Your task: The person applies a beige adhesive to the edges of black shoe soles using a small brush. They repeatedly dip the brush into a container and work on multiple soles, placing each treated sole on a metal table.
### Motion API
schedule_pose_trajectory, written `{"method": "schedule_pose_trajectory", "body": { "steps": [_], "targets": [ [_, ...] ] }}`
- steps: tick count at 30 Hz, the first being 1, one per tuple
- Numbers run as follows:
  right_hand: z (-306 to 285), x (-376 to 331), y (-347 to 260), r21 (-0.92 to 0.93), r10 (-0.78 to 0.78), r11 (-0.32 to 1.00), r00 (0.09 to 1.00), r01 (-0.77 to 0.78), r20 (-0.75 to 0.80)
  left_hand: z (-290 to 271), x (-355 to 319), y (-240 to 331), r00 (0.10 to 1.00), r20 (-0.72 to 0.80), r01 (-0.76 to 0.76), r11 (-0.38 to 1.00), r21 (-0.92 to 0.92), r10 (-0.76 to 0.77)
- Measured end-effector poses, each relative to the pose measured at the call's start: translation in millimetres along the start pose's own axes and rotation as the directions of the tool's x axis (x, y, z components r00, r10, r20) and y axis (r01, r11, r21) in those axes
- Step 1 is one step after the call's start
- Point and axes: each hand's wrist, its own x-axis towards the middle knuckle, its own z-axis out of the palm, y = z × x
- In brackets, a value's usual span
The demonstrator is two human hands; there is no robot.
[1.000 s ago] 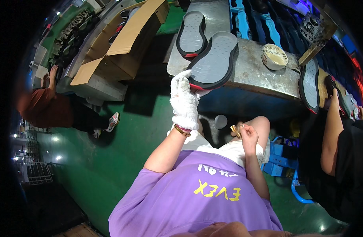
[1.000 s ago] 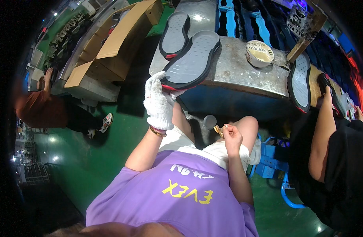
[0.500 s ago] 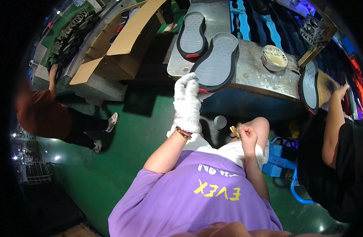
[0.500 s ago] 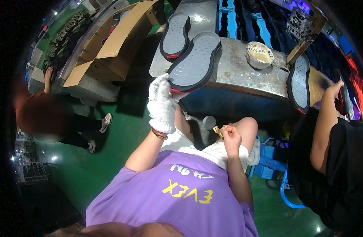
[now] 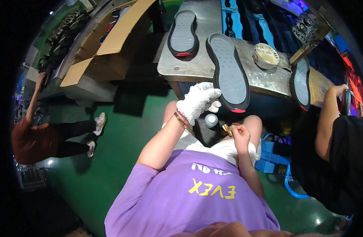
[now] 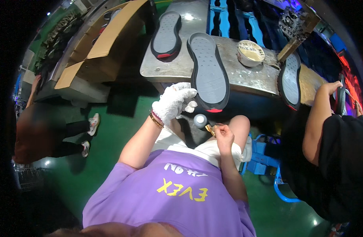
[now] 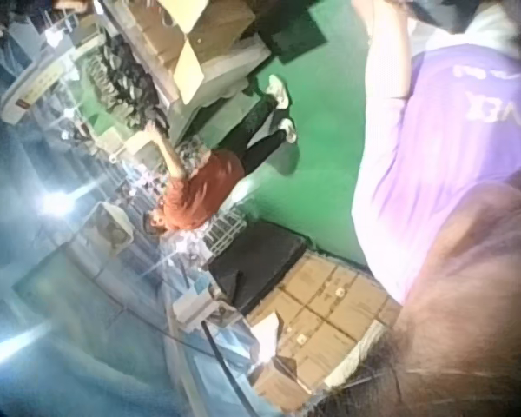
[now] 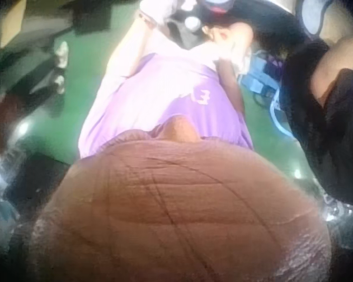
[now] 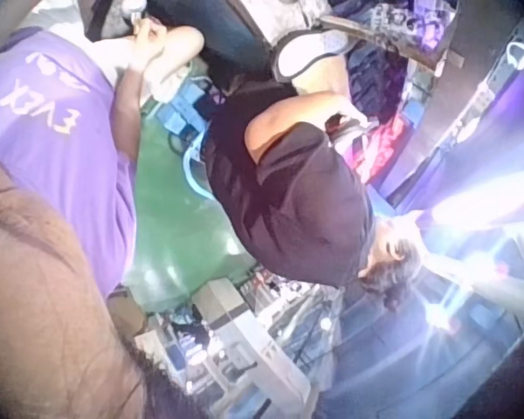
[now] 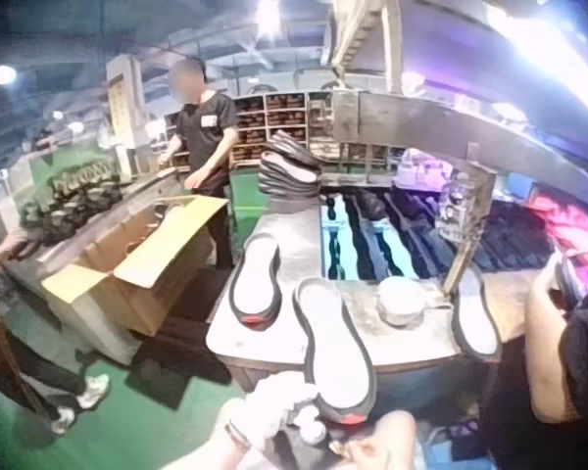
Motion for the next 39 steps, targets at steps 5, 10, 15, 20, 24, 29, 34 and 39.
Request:
{"method": "schedule_pose_trajectory", "body": {
  "steps": [5,10,15,20,24,29,34,39],
  "targets": [
    [-1.6,0.4,4.3,-0.042,-0.021,0.999,0.999,0.020,-0.035,23.0,8.4,-5.1,0.999,0.009,0.037,0.999,0.035,-0.037],
    [-5.7,1.5,10.7,-0.004,0.009,1.000,1.000,-0.009,-0.028,26.8,15.0,-14.2,0.999,-0.003,-0.031,0.995,0.094,0.032],
    [-15.7,-6.5,4.4,0.106,-0.115,0.986,0.989,0.125,-0.088,18.5,-13.9,-34.0,0.979,-0.103,-0.164,0.978,0.126,0.177],
    [-16.1,-24.0,-84.2,-0.173,-0.343,0.935,0.912,0.309,-0.227,6.6,-42.5,-35.0,0.862,-0.200,-0.463,0.884,0.065,0.466],
    [-3.5,-32.7,-145.2,-0.369,-0.625,0.747,0.772,0.552,-0.111,8.0,-50.3,-23.7,0.737,-0.112,-0.591,0.717,0.370,0.666],
    [23.1,-35.9,-183.0,-0.422,-0.801,0.489,0.584,0.764,0.130,11.8,-53.7,-26.2,0.745,-0.096,-0.598,0.725,0.342,0.660],
    [36.2,-36.2,-186.3,-0.471,-0.810,0.401,0.544,0.786,0.219,10.8,-61.3,-23.0,0.799,-0.011,-0.558,0.750,0.355,0.601],
    [36.4,-37.4,-185.6,-0.559,-0.805,0.331,0.536,0.760,0.253,10.3,-62.4,-20.2,0.779,0.043,-0.579,0.691,0.434,0.625]
  ]
}}
